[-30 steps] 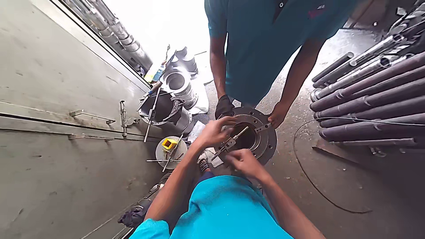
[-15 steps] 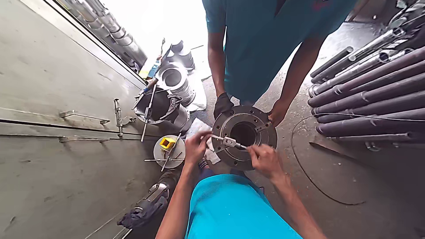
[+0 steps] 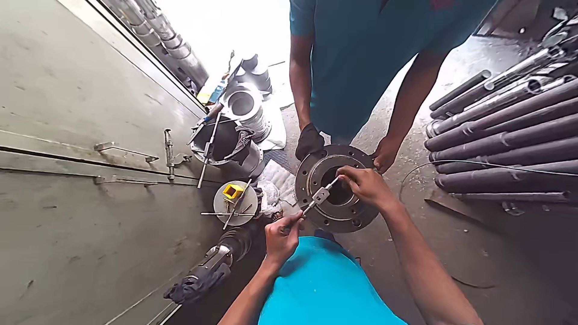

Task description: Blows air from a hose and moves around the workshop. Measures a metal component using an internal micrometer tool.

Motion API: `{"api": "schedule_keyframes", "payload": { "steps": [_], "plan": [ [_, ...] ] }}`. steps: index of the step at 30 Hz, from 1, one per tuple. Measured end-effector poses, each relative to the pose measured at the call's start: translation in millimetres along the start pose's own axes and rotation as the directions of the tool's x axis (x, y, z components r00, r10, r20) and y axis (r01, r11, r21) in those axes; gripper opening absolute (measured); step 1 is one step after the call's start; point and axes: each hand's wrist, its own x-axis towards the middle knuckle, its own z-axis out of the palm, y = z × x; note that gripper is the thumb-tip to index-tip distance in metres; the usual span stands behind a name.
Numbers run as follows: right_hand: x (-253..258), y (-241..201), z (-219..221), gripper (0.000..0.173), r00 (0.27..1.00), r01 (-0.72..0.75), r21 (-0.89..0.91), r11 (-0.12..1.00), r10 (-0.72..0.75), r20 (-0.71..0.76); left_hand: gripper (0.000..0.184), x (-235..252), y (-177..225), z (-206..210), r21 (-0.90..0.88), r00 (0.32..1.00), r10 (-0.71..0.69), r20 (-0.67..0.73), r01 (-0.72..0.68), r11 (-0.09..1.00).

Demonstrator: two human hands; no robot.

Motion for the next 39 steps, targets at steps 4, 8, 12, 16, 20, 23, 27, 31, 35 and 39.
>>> {"api": "schedule_keyframes", "payload": {
  "steps": [4,8,12,16,20,23,27,31,35,39],
  "plan": [
    [-35.6,-11.6,-15.6,0.030,0.936,-0.195,0.164,0.967,0.133,0.327,0.019,77.9,11.9,0.4,-0.073,0.975,-0.222,-0.006,0.221,0.973],
    [-59.6,-74.1,51.1,0.040,0.862,-0.454,0.659,0.600,0.109,0.494,0.022,183.7,34.5,50.5,0.125,0.840,-0.073,0.537,0.006,0.992],
    [-20.5,-149.5,110.3,0.010,0.827,-0.372,0.899,0.229,0.522,0.209,0.013,192.6,77.9,126.6,0.265,0.317,-0.118,0.941,-0.475,0.839],
    [-27.5,-126.3,78.3,0.025,0.899,-0.437,0.808,0.395,0.228,0.375,0.030,174.2,81.8,69.2,0.342,0.496,-0.080,0.865,-0.464,0.817],
    [-54.3,-60.0,31.3,0.026,0.974,-0.028,0.356,0.934,0.105,-0.200,0.025,138.8,26.3,-30.3,0.315,0.783,-0.028,0.622,-0.217,0.924],
    [-38.3,-12.6,-4.2,0.027,0.964,-0.086,-0.011,0.996,0.081,-0.253,0.032,93.2,3.6,-48.9,0.104,0.815,-0.181,0.551,0.148,0.984],
    [-37.3,9.2,-6.8,0.030,0.988,-0.144,0.084,0.986,0.139,0.070,0.021,70.5,-6.6,-14.1,-0.310,0.950,-0.207,0.235,0.276,0.910],
    [-71.7,-20.0,11.6,0.040,0.910,-0.335,0.360,0.871,0.200,0.362,0.027,120.5,11.0,1.3,-0.190,0.913,-0.245,0.325,0.317,0.929],
    [-67.4,-83.5,77.6,0.038,0.885,-0.443,0.762,0.472,0.098,0.455,0.025,189.7,55.5,59.1,0.283,0.699,-0.244,0.672,0.062,0.957],
    [-18.2,-148.6,108.6,0.014,0.818,-0.506,0.824,0.254,0.445,0.365,0.017,179.0,80.4,101.5,0.333,0.466,-0.157,0.871,-0.323,0.886]
  ]
}}
